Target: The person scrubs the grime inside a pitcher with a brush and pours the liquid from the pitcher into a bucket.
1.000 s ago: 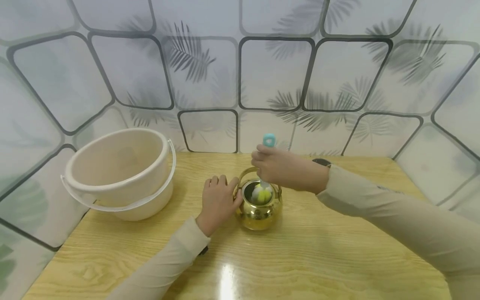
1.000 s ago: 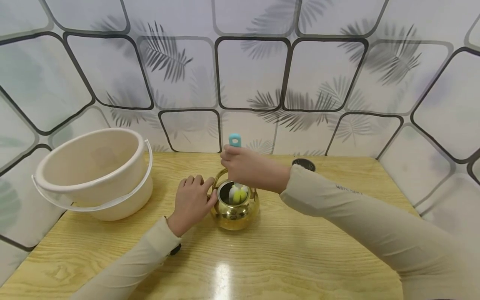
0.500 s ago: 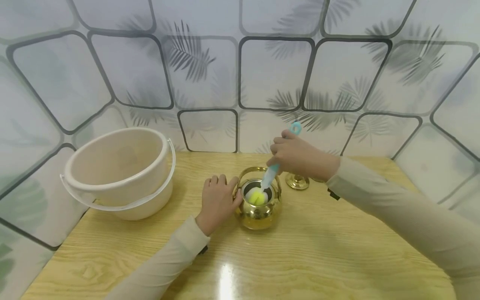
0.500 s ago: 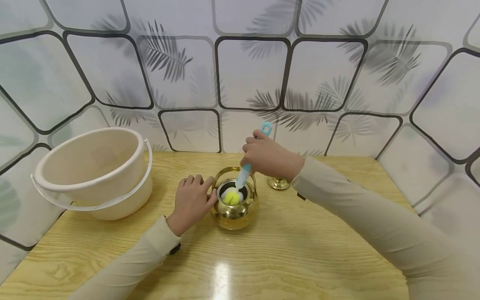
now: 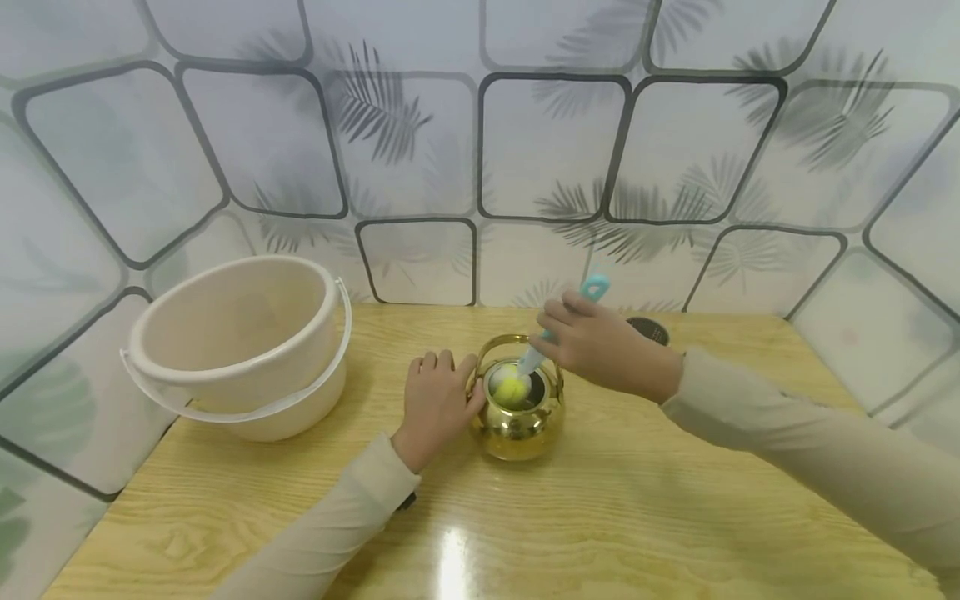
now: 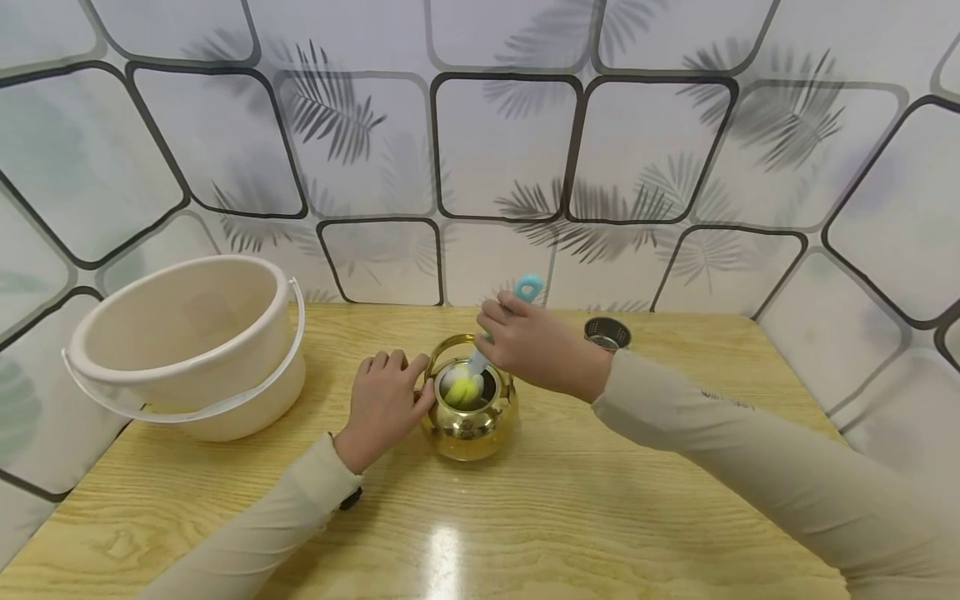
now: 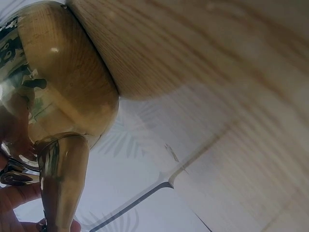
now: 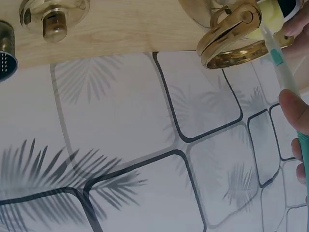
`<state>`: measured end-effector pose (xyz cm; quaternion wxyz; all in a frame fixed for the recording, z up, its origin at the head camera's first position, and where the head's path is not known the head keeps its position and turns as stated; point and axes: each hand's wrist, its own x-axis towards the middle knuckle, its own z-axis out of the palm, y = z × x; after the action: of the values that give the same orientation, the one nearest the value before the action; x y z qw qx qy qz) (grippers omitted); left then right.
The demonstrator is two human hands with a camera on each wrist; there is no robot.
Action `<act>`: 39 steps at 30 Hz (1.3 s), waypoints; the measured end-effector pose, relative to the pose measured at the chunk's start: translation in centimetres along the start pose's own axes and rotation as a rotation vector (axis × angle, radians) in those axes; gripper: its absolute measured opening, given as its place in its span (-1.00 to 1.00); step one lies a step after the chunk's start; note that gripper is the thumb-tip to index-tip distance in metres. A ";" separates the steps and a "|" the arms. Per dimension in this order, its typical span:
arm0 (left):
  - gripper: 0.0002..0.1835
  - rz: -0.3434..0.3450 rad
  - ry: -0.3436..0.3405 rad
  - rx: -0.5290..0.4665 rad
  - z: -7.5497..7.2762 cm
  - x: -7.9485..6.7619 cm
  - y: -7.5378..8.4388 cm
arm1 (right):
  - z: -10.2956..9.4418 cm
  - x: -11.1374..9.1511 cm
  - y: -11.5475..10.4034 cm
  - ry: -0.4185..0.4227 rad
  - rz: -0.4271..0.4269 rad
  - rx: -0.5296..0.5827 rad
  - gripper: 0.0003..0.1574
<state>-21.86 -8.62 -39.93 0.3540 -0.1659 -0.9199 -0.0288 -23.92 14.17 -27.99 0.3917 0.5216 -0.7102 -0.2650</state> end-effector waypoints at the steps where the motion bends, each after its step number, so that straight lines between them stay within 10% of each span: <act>1: -0.78 -0.001 -0.006 -0.001 0.0 0.0 0.0 | -0.1 0.0 -0.1 0.016 -0.028 -0.047 -0.68; 10: -0.79 -0.006 -0.004 0.003 -0.1 -0.1 0.0 | -1.5 1.8 -1.0 -0.004 -0.121 -0.299 -0.88; 27: -0.77 0.001 -0.016 0.003 -0.2 -0.1 0.1 | -1.3 1.6 -0.2 -0.113 0.002 0.089 -0.66; 39: -0.76 -0.003 -0.010 0.000 -0.1 0.1 0.1 | -2.2 2.5 0.3 -0.148 -0.122 -0.134 -0.89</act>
<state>-21.85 -8.54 -39.84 0.3492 -0.1647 -0.9220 -0.0285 -22.66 12.01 -25.84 0.3555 0.5154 -0.6848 -0.3729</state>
